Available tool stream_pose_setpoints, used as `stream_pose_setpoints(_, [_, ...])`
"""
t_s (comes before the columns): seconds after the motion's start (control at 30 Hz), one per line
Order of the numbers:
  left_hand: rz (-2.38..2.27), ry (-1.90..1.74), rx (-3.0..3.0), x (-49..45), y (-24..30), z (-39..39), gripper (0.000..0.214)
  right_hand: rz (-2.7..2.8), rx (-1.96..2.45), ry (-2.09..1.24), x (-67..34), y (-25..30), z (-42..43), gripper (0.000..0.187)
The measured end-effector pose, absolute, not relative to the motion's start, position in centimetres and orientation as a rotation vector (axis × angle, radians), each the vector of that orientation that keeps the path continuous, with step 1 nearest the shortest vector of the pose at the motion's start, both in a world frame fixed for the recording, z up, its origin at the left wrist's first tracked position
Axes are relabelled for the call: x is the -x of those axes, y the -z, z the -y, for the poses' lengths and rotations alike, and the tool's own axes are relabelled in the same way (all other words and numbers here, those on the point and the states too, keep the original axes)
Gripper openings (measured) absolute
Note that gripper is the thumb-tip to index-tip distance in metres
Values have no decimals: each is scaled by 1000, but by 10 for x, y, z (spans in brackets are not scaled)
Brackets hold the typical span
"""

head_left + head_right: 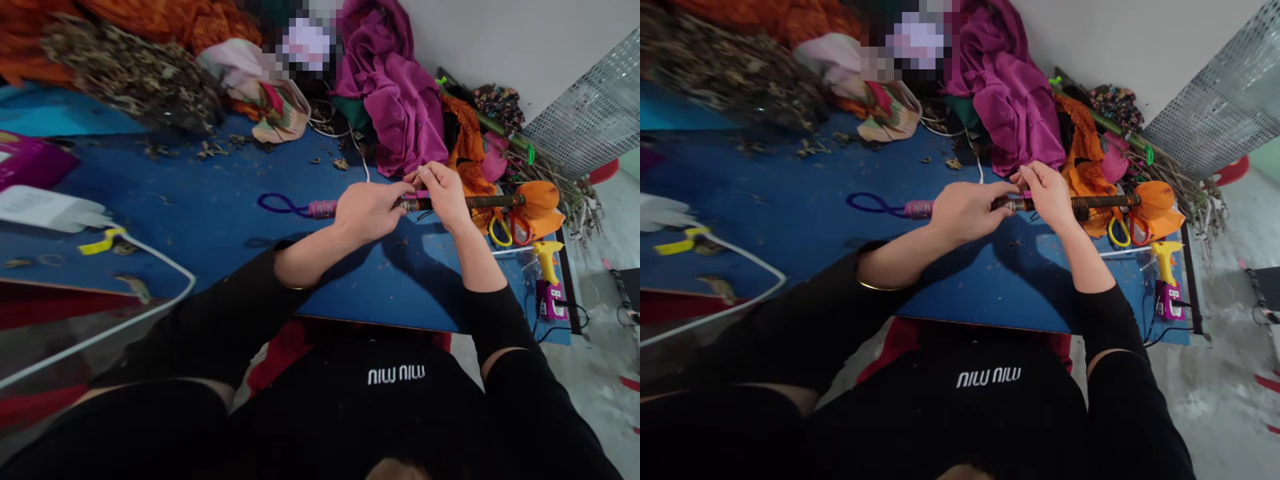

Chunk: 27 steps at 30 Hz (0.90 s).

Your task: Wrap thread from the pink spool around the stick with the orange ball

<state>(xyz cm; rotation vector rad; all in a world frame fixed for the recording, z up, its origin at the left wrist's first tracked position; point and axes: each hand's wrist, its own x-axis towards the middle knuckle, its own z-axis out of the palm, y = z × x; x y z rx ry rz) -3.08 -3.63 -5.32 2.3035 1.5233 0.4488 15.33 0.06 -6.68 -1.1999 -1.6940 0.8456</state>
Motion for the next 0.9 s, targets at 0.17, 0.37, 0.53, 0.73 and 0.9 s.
stream_pose_setpoints(0.17, [-1421,-517,-2398,34,61,35,45,1697,1229,-872,-153,66,0,48])
stream_pose_setpoints(0.37, [-1401,-539,-2404,34,63,32,42,1609,1170,-979,-154,64,-2,49])
stream_pose_setpoints(0.53, [-1516,-591,-2316,46,57,23,42,1426,1125,-948,-187,33,-1,45])
stream_pose_setpoints(0.73, [-1672,-610,-2223,73,38,8,40,1231,1275,-769,-279,-7,13,39])
stream_pose_setpoints(0.9, [-1606,-803,-2034,94,43,-9,38,1042,1259,-494,-347,-7,25,32])
